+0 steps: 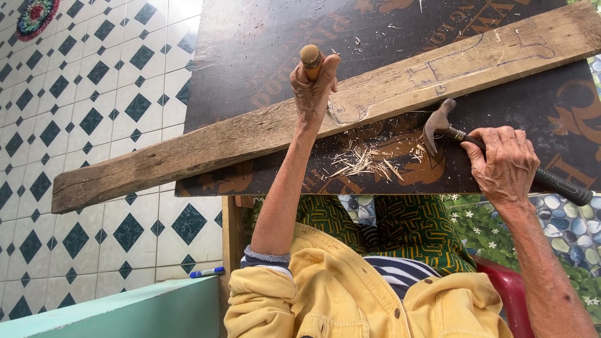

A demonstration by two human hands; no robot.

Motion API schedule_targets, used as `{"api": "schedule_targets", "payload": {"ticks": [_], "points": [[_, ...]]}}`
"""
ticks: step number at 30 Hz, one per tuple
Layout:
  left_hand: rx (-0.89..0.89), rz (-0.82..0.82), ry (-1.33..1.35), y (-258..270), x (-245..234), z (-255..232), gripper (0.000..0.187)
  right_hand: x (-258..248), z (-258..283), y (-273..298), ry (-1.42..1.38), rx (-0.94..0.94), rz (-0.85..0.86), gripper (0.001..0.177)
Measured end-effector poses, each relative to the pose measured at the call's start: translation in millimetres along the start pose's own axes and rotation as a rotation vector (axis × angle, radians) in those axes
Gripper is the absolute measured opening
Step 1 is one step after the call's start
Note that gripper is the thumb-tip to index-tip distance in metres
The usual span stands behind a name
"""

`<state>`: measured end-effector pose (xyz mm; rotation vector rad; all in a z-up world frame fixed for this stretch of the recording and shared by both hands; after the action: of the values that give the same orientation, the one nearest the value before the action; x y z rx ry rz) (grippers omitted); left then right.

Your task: Carving a design into a wooden plank using a chisel and a hammer.

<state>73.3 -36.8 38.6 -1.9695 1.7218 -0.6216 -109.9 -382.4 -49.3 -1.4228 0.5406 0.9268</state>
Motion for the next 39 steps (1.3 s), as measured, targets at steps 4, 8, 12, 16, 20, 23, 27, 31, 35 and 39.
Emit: {"api": "schedule_targets", "payload": {"ticks": [4, 8, 12, 16, 20, 23, 27, 31, 35, 39], "points": [[0.013, 0.023, 0.032, 0, 2, -1, 0.025, 7, -7, 0, 0.015, 0.003, 0.014, 0.023], [0.025, 0.058, -0.036, -7, 9, -10, 0.026, 16, -20, -14, -0.283, 0.224, 0.175, 0.02], [0.009, 0.072, -0.08, -6, 13, 12, 0.029, -15, 11, -57, -0.645, 0.171, 0.144, 0.015], [-0.011, 0.045, -0.111, -5, 16, 5, 0.032, -52, 45, -126, -0.622, 0.065, 0.003, 0.022], [-0.065, 0.047, -0.041, -4, 16, 9, 0.031, -91, 104, -183, -0.71, -0.179, -0.139, 0.025], [-0.056, 0.033, -0.015, -1, 12, 31, 0.025, -72, 129, -208, -0.468, -0.302, 0.095, 0.019], [-0.064, 0.004, 0.048, -1, 8, 47, 0.021, -66, 143, -216, -0.467, -0.365, 0.062, 0.021], [-0.047, 0.017, 0.003, -2, 10, 32, 0.029, -59, 146, -214, -0.483, -0.389, 0.149, 0.023], [-0.103, 0.042, -0.031, -7, 16, 26, 0.028, -65, 138, -213, -0.542, -0.349, 0.129, 0.023], [-0.026, -0.017, -0.251, -4, 11, 70, 0.028, -52, 133, -207, -0.559, -0.313, 0.33, 0.019]]}}
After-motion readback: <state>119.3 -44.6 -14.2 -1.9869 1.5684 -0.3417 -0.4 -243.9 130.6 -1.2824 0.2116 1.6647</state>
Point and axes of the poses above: each hand's wrist, its own y-axis away from the middle knuckle, its own x-axis out of the palm, z = x × y, the point moved 8 cm from there along -y, towards the middle knuckle, and after that the axes turned 11 degrees about -y, right-handed, at the moved point
